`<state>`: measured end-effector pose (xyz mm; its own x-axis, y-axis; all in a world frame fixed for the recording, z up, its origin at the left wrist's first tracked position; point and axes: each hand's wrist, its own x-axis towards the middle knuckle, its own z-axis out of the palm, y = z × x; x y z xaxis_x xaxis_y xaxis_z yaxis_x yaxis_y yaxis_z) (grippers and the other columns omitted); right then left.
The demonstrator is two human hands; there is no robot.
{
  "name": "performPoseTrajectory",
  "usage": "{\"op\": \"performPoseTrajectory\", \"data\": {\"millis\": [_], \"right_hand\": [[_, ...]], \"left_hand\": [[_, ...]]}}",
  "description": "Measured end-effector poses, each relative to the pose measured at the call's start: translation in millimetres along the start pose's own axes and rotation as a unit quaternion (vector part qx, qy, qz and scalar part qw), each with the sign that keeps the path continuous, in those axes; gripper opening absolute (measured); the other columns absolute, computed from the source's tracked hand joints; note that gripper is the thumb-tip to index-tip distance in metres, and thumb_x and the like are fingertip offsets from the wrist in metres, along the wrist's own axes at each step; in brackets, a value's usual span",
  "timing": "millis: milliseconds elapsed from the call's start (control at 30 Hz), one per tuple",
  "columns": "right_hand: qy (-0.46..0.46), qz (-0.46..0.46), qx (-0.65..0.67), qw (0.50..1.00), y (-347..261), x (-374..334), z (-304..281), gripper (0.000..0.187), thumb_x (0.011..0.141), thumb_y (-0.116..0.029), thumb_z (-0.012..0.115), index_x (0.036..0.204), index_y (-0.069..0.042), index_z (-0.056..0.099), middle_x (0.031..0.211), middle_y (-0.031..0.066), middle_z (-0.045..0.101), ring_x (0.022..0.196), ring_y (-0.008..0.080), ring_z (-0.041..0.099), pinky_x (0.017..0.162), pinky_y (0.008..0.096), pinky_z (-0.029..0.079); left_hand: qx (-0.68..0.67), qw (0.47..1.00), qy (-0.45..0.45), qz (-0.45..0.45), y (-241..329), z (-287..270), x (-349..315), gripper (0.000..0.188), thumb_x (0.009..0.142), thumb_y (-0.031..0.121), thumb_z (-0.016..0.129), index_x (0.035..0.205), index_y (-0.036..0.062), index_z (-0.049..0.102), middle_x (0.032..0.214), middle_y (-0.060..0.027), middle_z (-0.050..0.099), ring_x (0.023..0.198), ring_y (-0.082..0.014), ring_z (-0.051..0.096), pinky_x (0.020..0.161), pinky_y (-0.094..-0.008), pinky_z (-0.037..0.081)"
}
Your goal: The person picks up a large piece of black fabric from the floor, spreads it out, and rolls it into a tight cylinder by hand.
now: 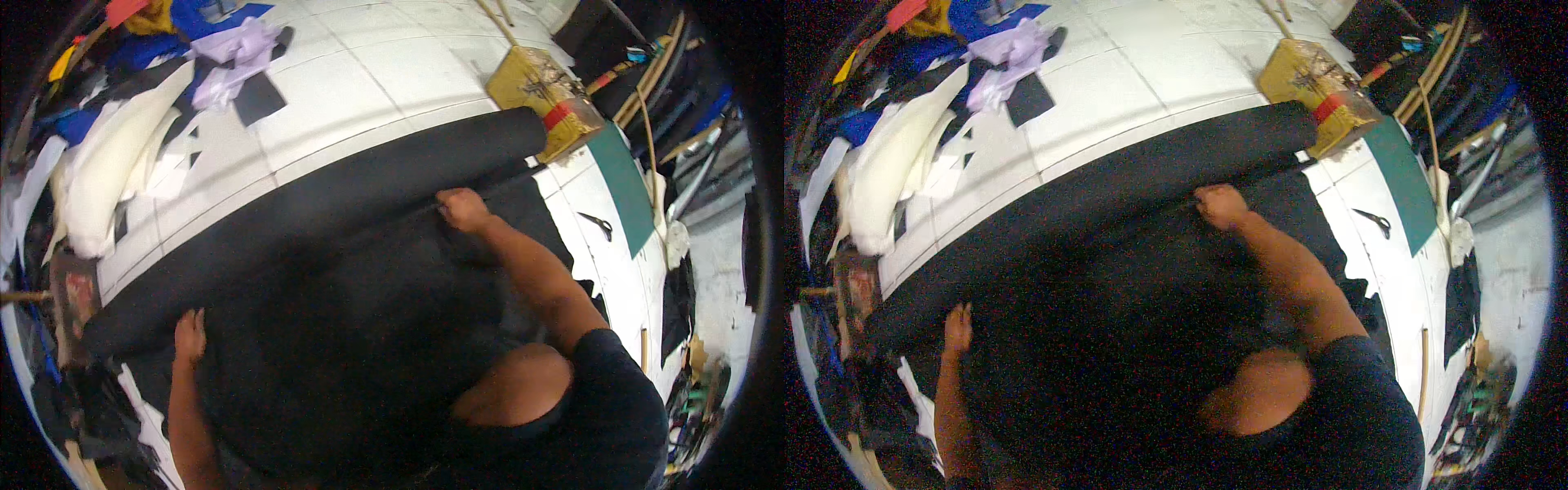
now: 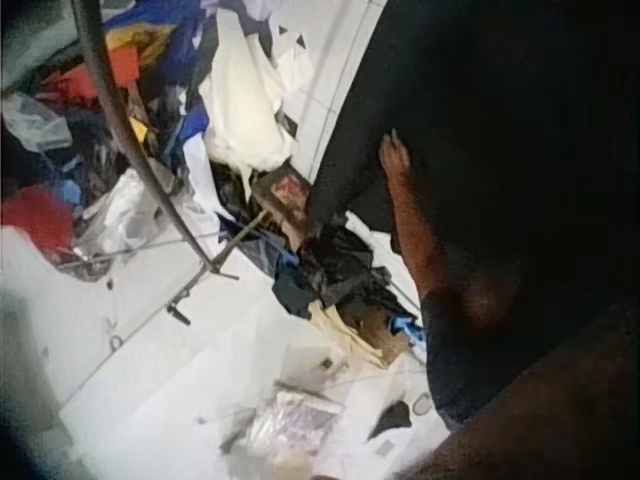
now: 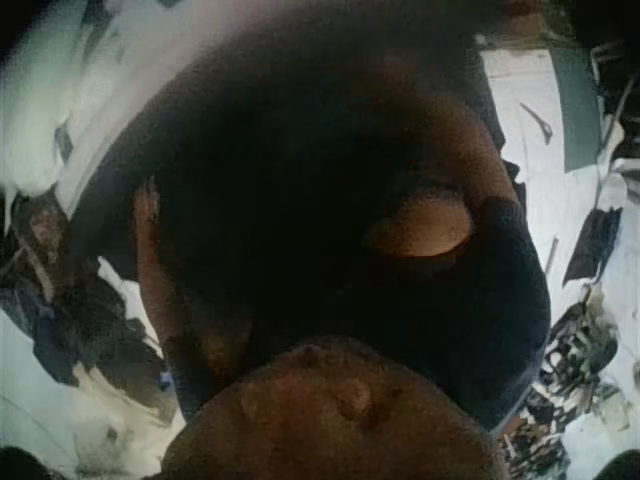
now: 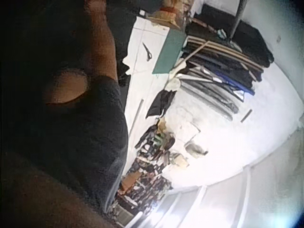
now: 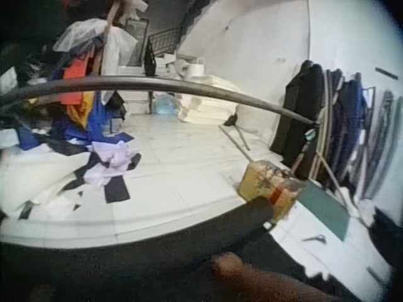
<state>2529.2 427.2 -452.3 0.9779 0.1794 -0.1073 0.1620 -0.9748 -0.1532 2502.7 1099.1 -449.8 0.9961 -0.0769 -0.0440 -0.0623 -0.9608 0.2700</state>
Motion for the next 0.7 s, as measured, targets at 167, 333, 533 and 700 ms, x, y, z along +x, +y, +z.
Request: {"op": "performPoseTrajectory", "data": {"millis": [167,333,533,700], "right_hand": [[-0.001,0.032,0.007,0.999,-2,-111,-45,0.039,0.088,-0.022,0.058,0.119,0.001,0.057,0.108,0.0223,0.063,0.100,0.0408,0.058,0.089,0.0473,0.046],[-0.333,0.102,0.036,0.937,-36,-316,-56,0.047,0.083,-0.031,0.061,0.119,-0.002,0.055,0.113,0.0239,0.058,0.106,0.0430,0.054,0.092,0.0496,0.044],[-0.428,0.132,0.101,0.888,-22,-278,-86,0.059,0.082,-0.039,0.065,0.127,-0.003,0.050,0.125,0.0231,0.051,0.117,0.0396,0.049,0.100,0.0467,0.040],[-0.316,0.146,0.139,0.927,-36,-91,-93,0.070,0.082,-0.046,0.068,0.133,-0.004,0.045,0.134,0.0224,0.045,0.125,0.0367,0.044,0.106,0.0443,0.037]], "left_hand": [[-0.045,0.995,-0.085,0.007,58,-45,-100,0.034,0.095,0.026,0.047,0.077,-0.0017,0.057,0.075,-0.0256,0.059,0.075,-0.0469,0.055,0.068,-0.0532,0.041],[0.025,0.914,-0.390,-0.107,80,-50,-311,0.029,0.092,0.028,0.050,0.087,0.0025,0.063,0.092,-0.0247,0.063,0.082,-0.0403,0.060,0.068,-0.0493,0.047],[-0.023,0.832,-0.547,-0.083,102,-81,-265,0.030,0.088,0.031,0.055,0.086,0.0028,0.065,0.090,-0.0230,0.063,0.084,-0.0395,0.061,0.072,-0.0492,0.047],[-0.052,0.988,-0.141,0.036,67,-58,-100,0.042,0.082,0.038,0.066,0.103,0.0016,0.063,0.105,-0.0202,0.063,0.106,-0.0373,0.057,0.092,-0.0441,0.045]]}}
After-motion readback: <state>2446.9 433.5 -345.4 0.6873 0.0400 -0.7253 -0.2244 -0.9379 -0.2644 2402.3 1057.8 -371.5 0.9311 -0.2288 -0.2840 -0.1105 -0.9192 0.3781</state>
